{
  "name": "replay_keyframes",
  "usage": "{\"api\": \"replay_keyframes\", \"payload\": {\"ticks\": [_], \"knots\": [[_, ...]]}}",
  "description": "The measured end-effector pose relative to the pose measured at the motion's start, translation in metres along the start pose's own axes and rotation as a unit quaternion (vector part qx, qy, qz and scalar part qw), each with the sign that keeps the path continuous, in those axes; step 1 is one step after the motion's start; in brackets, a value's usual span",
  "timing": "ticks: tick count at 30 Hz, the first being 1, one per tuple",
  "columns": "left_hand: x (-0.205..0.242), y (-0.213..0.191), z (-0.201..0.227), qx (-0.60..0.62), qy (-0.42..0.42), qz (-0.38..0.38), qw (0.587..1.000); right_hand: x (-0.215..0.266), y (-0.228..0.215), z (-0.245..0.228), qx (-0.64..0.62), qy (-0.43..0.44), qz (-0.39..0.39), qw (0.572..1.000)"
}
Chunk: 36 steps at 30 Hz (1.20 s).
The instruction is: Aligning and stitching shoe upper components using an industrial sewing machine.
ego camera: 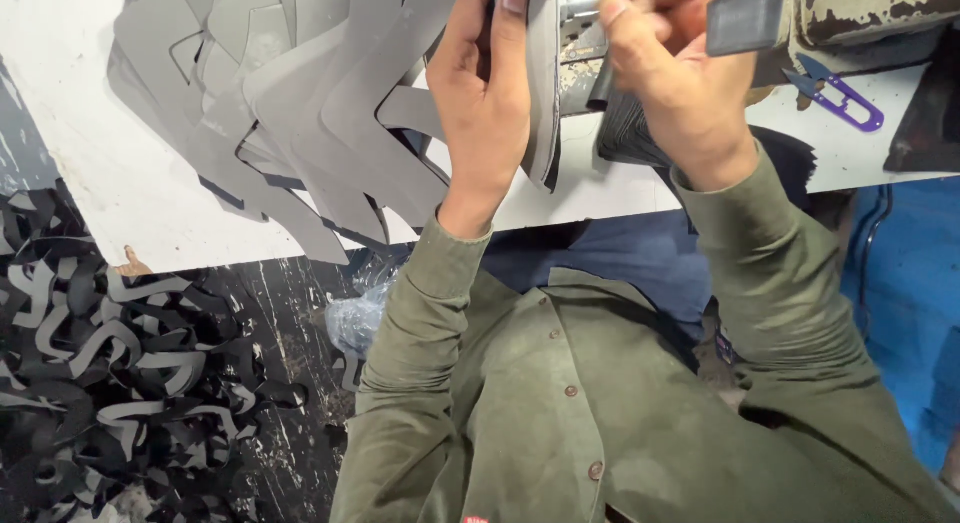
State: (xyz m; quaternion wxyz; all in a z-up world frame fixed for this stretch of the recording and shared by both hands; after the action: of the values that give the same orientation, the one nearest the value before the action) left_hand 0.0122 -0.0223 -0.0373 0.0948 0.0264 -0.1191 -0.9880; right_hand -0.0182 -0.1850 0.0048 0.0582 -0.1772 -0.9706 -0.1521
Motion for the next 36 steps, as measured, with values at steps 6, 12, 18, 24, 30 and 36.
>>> {"api": "replay_keyframes", "payload": {"ticks": [6, 12, 18, 24, 30, 36], "knots": [[-0.002, 0.002, 0.003, 0.023, 0.007, -0.005, 1.0, 0.017, -0.049, -0.002, 0.17, -0.104, 0.095, 0.975], [-0.005, 0.002, 0.009, -0.006, 0.014, -0.015, 1.0, 0.01, -0.032, -0.009, 0.244, -0.242, 0.049, 0.938], [-0.004, -0.005, 0.053, -0.118, 0.116, 0.003, 0.986, 0.005, 0.021, -0.039, 0.353, -0.359, -0.023, 0.864], [0.01, 0.011, 0.167, -0.078, 0.293, -0.077, 0.95, 0.014, 0.013, -0.033, 0.135, -0.198, -0.016, 0.971], [0.001, 0.032, 0.199, -0.291, 0.518, -0.075, 0.801, 0.011, 0.017, -0.009, -0.07, -0.074, -0.053, 0.993], [-0.035, -0.001, 0.159, -0.007, 0.339, -0.035, 0.94, 0.012, 0.019, -0.019, -0.01, -0.085, -0.021, 0.996]]}}
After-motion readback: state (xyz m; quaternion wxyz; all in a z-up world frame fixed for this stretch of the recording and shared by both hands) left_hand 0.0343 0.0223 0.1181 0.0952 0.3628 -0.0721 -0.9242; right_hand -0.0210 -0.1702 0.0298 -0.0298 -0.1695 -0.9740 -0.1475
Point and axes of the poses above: each hand's wrist, its own x-axis away from the middle knuckle, its own y-axis out of the palm, z = x × y, the point moved 3 cm from there along -x, towards the middle knuckle, and after that the axes turned 15 degrees about z, right-handed, at the moved point
